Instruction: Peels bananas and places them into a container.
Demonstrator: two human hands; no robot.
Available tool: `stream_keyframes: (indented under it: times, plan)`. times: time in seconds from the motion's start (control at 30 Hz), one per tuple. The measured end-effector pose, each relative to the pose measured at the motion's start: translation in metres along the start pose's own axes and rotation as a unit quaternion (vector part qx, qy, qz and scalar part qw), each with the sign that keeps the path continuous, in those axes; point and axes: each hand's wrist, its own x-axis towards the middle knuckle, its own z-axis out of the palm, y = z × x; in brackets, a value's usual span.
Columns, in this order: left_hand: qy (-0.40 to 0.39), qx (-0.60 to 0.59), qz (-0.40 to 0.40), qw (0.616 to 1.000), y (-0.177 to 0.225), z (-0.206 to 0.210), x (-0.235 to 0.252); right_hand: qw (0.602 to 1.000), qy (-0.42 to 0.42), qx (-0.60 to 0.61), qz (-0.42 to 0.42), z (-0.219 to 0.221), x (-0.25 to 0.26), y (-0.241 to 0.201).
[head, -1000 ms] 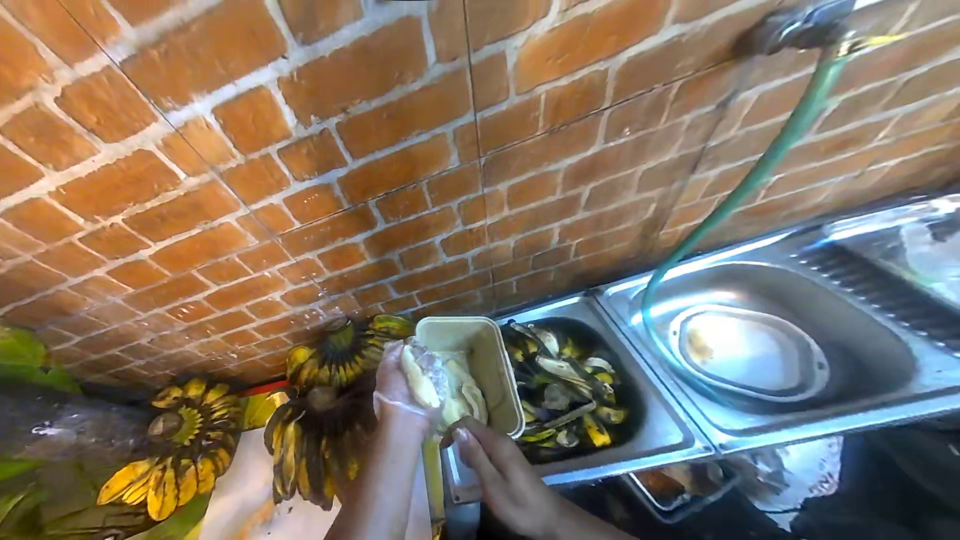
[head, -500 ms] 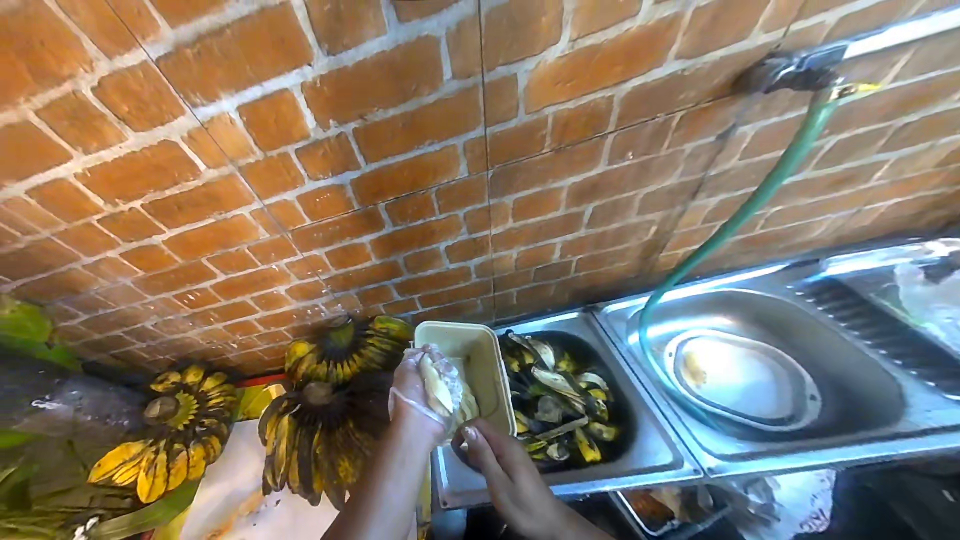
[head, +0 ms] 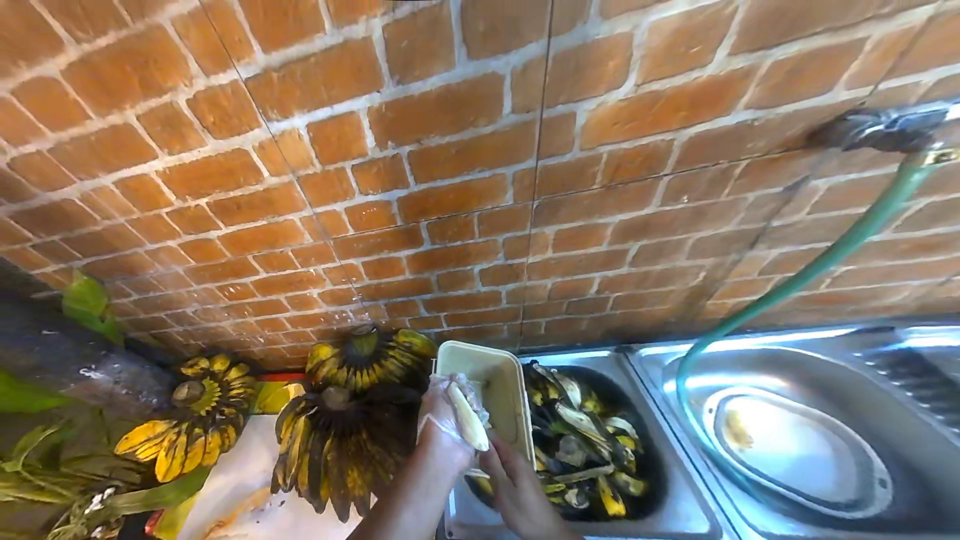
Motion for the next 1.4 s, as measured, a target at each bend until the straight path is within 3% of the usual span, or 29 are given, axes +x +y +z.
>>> stream_keyframes:
  times: [0.27, 0.4, 0.47, 0.53, 0.6, 0.7, 0.77, 0.83, 0.93, 1.07, 1.23, 1.4]
  plan:
    - [0.031, -0.036, 0.036, 0.998, -0.008, 0.000, 0.015, 0.997, 0.035, -0.045, 0.057, 0.007, 0.018, 0.000]
    - [0.002, 0.104, 0.082, 0.991, -0.014, -0.016, 0.031, 0.994, 0.034, -0.087, 0.058, 0.007, 0.028, 0.012]
    - [0.051, 0.313, 0.122, 0.941, -0.011, -0.032, 0.048, 0.966, 0.008, -0.228, 0.121, -0.007, 0.038, 0.014]
    - [0.096, 0.526, 0.167, 0.829, 0.004, -0.056, 0.058, 0.900, -0.023, -0.410, 0.149, -0.024, 0.052, 0.014]
    - [0.099, 0.576, 0.235, 0.776, 0.018, -0.094, 0.055, 0.863, -0.004, -0.486, 0.137, -0.043, 0.062, 0.019]
    - [0.119, 0.601, 0.325, 0.720, 0.041, -0.177, 0.049, 0.890, 0.019, -0.440, 0.119, -0.053, 0.070, 0.012]
    - [0.168, 0.653, 0.293, 0.678, 0.062, -0.231, 0.045, 0.928, -0.007, -0.362, 0.089, -0.035, 0.073, -0.001]
    - [0.217, 0.717, 0.216, 0.627, 0.077, -0.282, 0.051, 0.951, -0.069, -0.292, 0.077, 0.005, 0.074, -0.014]
    - [0.269, 0.752, 0.212, 0.563, 0.089, -0.324, 0.056, 0.946, -0.194, -0.251, 0.062, 0.086, 0.077, -0.029]
    - [0.233, 0.763, 0.192, 0.572, 0.108, -0.336, 0.053, 0.910, -0.306, -0.272, 0.061, 0.182, 0.097, -0.028]
    - [0.127, 0.830, 0.117, 0.531, 0.130, -0.334, 0.038, 0.873, -0.330, -0.340, 0.115, 0.246, 0.130, -0.030]
    - [0.090, 0.787, 0.067, 0.607, 0.152, -0.332, 0.031, 0.855, -0.329, -0.381, 0.123, 0.268, 0.135, -0.032]
